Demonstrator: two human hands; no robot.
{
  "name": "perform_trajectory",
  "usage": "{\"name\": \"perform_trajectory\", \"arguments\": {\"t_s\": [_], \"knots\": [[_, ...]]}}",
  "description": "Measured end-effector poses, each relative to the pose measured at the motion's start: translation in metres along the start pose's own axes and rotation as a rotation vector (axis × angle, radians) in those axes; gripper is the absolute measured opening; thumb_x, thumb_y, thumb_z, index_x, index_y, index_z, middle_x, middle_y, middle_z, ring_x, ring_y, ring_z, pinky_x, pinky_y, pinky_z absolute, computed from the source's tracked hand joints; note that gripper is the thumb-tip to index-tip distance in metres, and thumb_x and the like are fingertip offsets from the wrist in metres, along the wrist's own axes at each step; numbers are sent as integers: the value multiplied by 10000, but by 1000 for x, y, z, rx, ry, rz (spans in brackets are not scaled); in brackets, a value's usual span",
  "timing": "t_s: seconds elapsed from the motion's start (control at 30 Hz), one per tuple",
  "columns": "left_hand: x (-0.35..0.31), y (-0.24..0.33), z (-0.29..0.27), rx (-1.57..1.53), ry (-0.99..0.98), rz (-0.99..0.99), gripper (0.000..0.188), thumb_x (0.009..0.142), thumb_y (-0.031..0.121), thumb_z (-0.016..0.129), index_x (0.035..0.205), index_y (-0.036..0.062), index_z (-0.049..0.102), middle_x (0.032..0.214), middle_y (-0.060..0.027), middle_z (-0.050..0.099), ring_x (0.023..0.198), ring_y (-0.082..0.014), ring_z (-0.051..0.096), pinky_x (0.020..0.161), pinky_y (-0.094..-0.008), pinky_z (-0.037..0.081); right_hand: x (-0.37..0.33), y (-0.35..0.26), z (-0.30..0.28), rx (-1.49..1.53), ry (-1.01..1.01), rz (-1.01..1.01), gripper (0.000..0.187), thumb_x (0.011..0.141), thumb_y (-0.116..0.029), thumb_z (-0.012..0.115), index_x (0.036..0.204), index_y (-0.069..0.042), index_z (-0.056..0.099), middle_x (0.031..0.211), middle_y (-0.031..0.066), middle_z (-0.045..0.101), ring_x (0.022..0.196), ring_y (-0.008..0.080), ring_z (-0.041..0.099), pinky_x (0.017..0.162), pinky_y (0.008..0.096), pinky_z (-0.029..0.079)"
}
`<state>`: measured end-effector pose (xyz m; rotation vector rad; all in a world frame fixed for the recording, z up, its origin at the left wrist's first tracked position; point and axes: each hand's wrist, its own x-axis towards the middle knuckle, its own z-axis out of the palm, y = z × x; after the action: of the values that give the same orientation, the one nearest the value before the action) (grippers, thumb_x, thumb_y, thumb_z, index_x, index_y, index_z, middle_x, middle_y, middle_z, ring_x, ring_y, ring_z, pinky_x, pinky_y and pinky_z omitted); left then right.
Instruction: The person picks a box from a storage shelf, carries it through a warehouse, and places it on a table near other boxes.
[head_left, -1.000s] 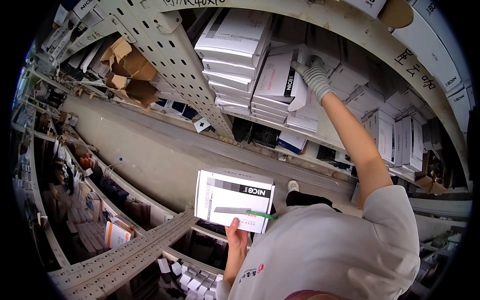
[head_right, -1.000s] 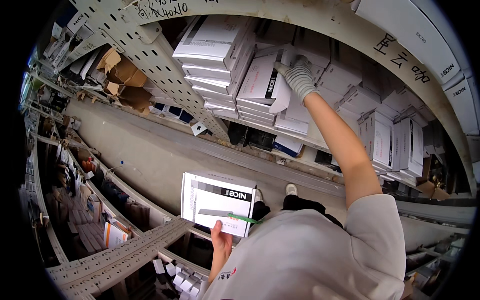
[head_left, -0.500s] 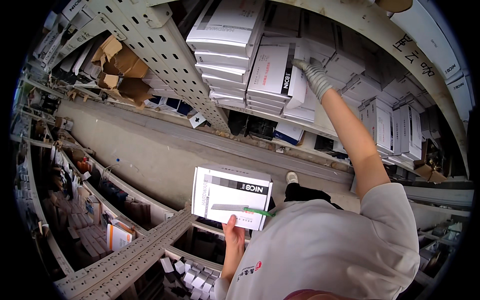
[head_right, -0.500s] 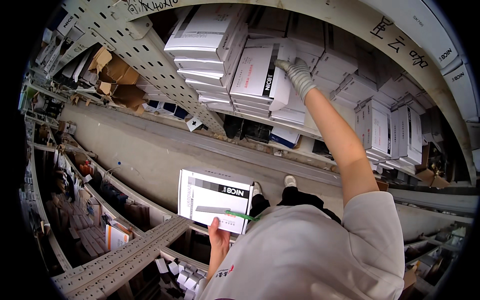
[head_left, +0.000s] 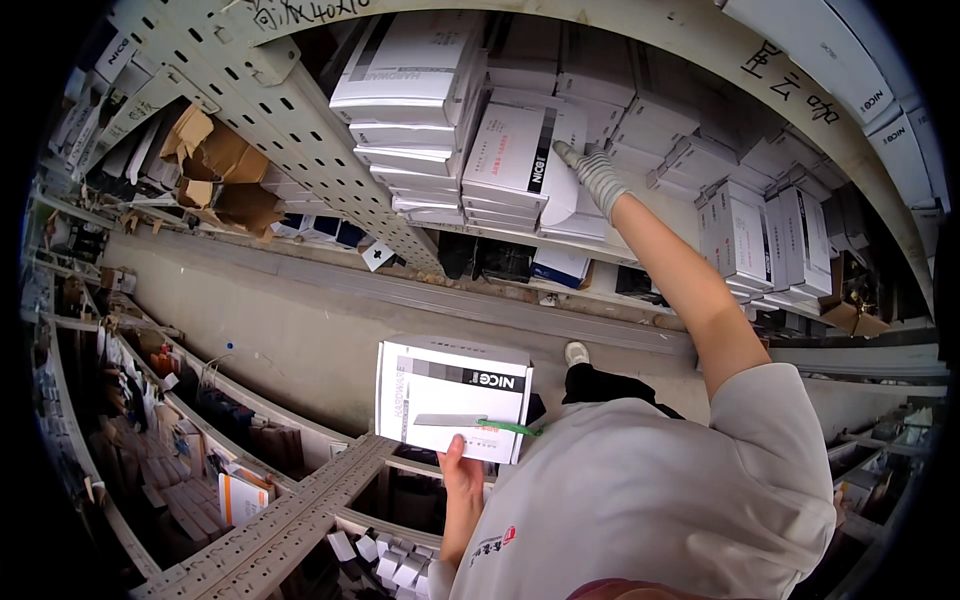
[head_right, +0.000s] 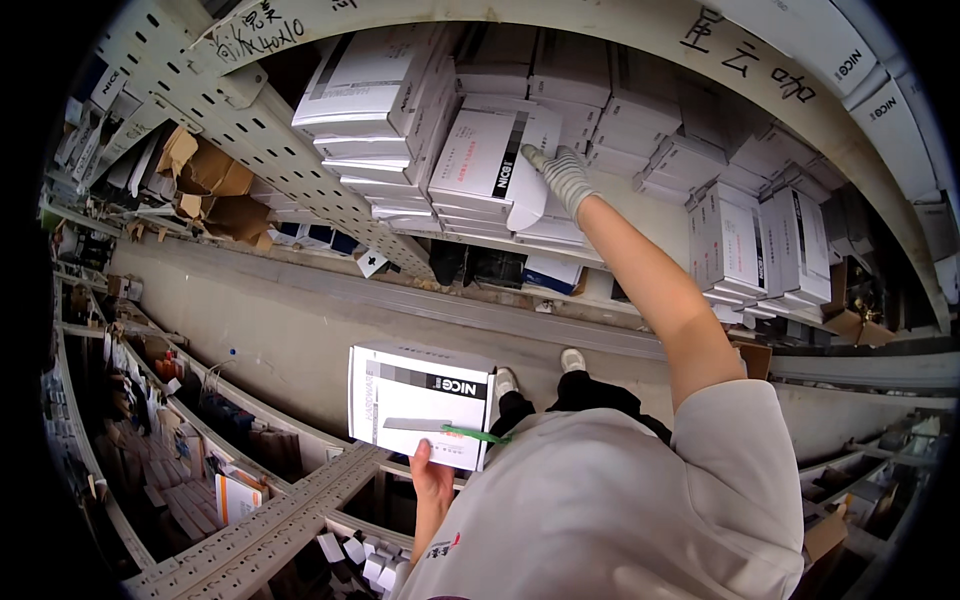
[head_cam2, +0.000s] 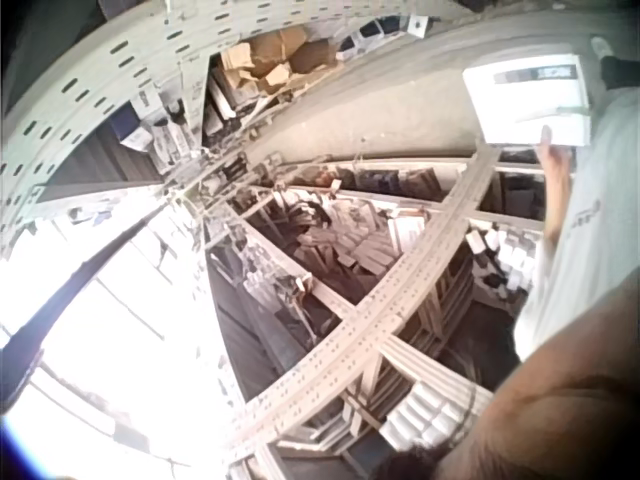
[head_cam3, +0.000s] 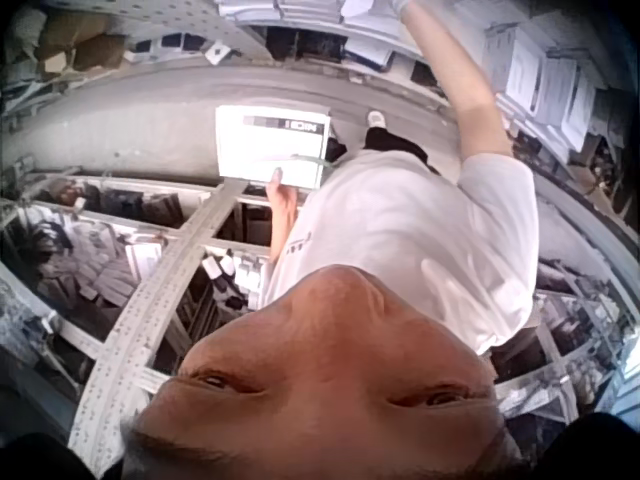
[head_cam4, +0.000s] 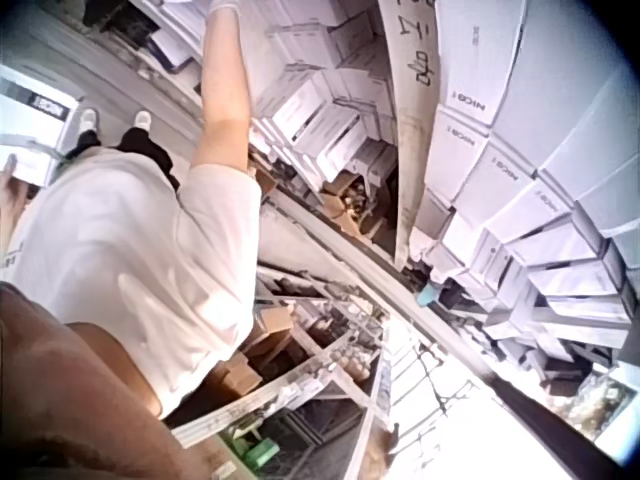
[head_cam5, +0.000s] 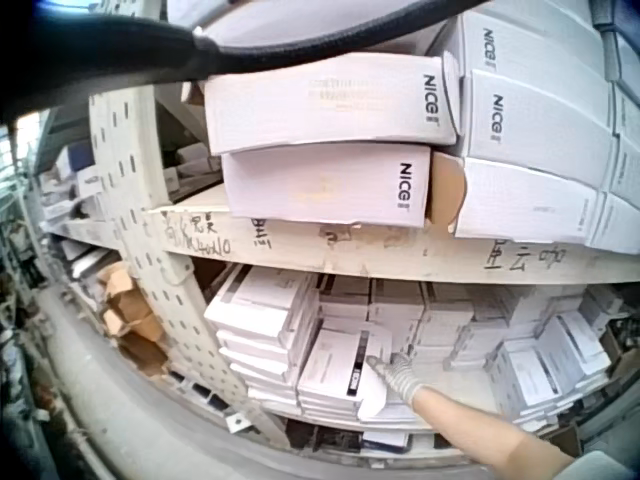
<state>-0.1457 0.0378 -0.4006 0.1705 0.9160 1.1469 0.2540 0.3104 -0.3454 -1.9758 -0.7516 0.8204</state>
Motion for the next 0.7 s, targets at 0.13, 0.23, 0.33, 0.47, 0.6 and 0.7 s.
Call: {"name": "perform_trajectory", "arguments": {"t_s": [0.13, 0.23, 0.33, 0.47, 0.6, 0.7], "knots": [[4, 5, 10, 78, -36, -17, 635, 768, 175, 684, 1305, 30, 378, 1234, -117, 502, 1131, -263, 496, 978, -408, 404, -5, 30, -17, -41, -42, -3, 861, 749, -565, 619, 1233, 120, 426, 1191, 294, 521, 1125, 349, 526, 971, 353, 406], [10, 7, 9, 126, -128, -30, 640, 776, 181, 678, 1315, 23, 370, 1243, -119, 501, 1139, -258, 493, 974, -410, 405, -34, 35, -46, -158, 95, -171, 736, 781, -459, 645, 1236, 77, 427, 1207, 250, 525, 1116, 355, 530, 973, 376, 406], [17, 8, 17, 193, -183, -74, 618, 793, 197, 663, 1307, 13, 373, 1227, -120, 512, 1120, -254, 504, 968, -409, 408, -66, 37, -111, -126, 288, -299, 699, 770, -391, 675, 1232, 72, 429, 1204, 249, 525, 1101, 345, 542, 950, 372, 426], [20, 10, 27, 273, -259, -150, 590, 804, 212, 652, 1291, 14, 386, 1215, -119, 515, 1096, -249, 511, 960, -404, 410, -99, 67, -210, -176, 584, -245, 614, 756, -291, 702, 1212, 38, 454, 1116, 194, 567, 1047, 294, 558, 896, 365, 458], [28, 0, 30, 285, -278, -205, 616, 800, 219, 658, 1304, 13, 370, 1225, -117, 508, 1120, -240, 498, 978, -397, 397, -129, 89, -279, -296, 791, -307, 657, 701, -289, 725, 1209, 34, 462, 1140, 219, 540, 1065, 318, 541, 910, 384, 451], [29, -9, 33, 302, -347, -221, 635, 794, 209, 665, 1313, 8, 358, 1232, -117, 502, 1121, -240, 499, 983, -394, 396, -122, 75, -316, -644, 944, -482, 659, 708, -319, 714, 1225, 2, 460, 1154, 194, 537, 1094, 330, 517, 956, 403, 411]]}}
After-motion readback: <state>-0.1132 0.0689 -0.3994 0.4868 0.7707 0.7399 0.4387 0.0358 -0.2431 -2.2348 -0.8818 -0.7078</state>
